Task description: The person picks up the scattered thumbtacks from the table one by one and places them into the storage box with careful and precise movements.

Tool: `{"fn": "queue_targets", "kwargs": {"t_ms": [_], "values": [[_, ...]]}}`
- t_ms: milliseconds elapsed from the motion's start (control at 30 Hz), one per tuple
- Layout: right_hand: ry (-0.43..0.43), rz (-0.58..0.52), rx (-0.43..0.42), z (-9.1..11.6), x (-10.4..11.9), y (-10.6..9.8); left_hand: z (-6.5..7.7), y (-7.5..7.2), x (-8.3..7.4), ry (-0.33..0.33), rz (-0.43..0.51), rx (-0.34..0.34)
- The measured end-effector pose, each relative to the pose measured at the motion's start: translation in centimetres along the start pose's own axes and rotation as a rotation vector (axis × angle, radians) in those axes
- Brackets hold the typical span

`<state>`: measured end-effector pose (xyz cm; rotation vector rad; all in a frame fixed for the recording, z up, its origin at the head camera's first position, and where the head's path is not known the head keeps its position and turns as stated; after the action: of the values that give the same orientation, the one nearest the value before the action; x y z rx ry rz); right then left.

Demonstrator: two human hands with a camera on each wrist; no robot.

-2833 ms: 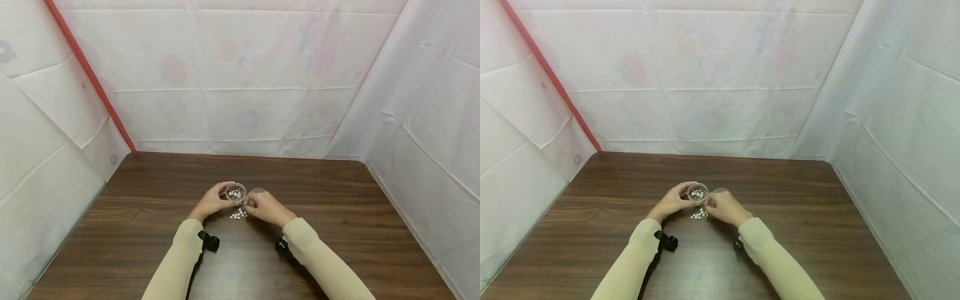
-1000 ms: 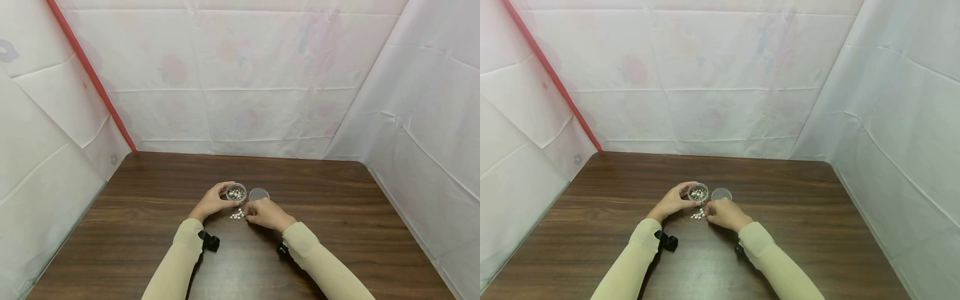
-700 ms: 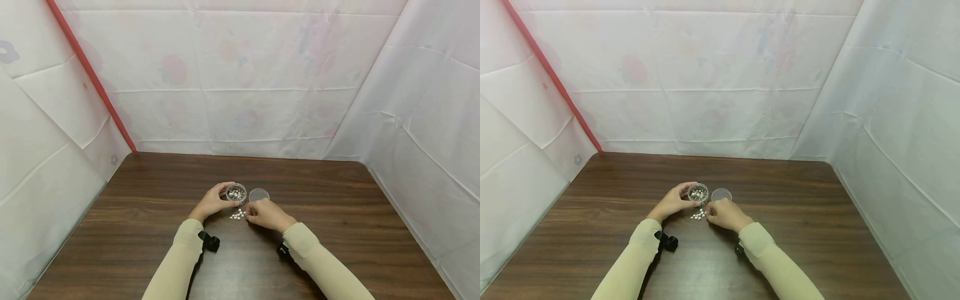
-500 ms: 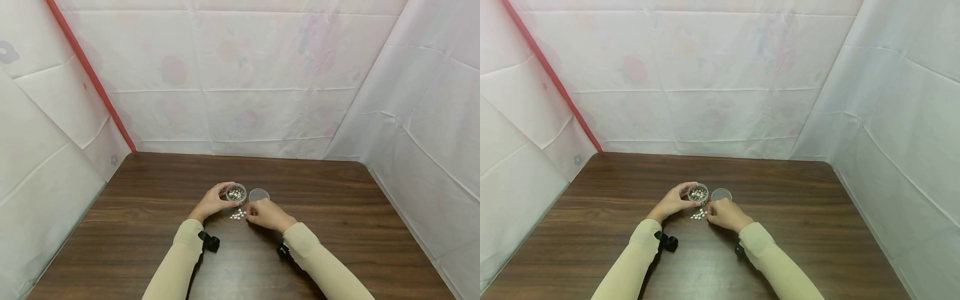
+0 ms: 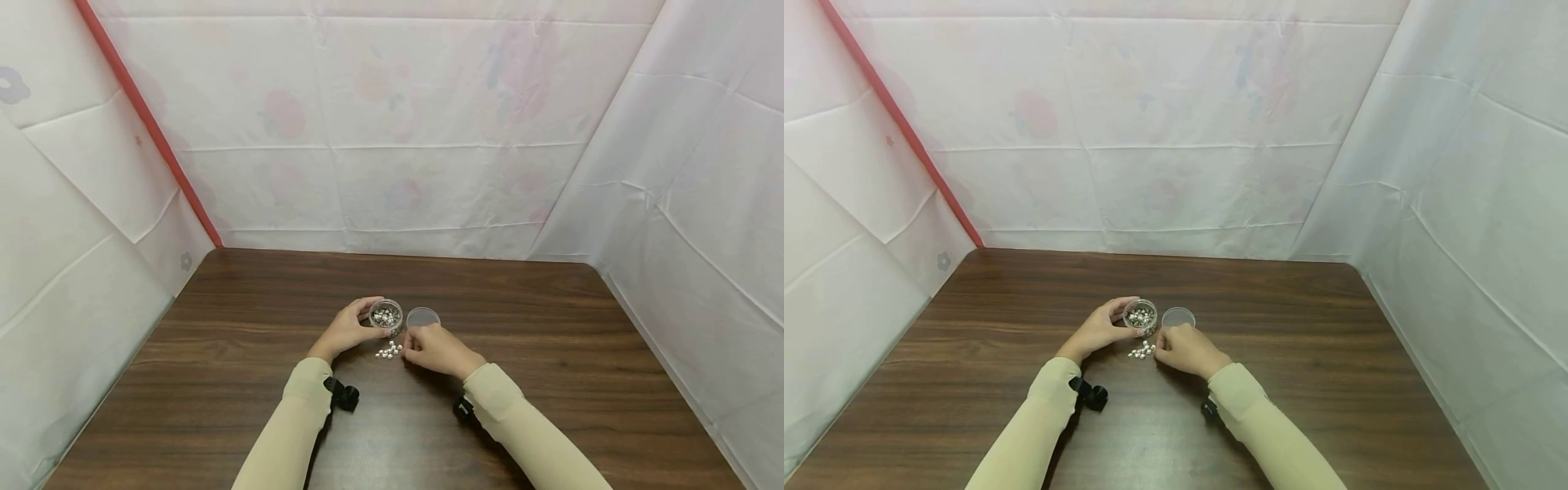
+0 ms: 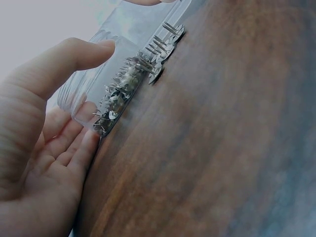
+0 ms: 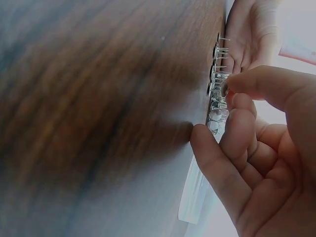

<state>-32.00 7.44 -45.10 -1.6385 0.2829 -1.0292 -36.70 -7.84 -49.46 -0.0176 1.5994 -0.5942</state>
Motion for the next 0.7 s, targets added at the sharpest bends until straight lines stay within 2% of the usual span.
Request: {"fn": "queue_targets", "kwargs": {"t_ms": [367, 700], "values": [[-0.011, -0.041, -0.023, -0.2, -0.5, -0.1, 0.0, 0.0, 0.0, -0.002, -0.006, 0.005], [-0.04, -0.079, -0.164, -0.2, -0.4, -1.4, 0.0, 0.1, 0.0, -0.01, 0.012, 0.007]]}}
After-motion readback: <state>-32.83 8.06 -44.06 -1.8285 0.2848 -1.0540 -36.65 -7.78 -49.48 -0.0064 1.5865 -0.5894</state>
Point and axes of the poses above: each hand's wrist, its own z-axis away from the middle knuckle, its own y-axis out of the palm, x = y × z, the point moved 8 cm from there along -z, towards the middle knuckle, and after that the axes turned 5 degrees about x, right-handed, at the moved point
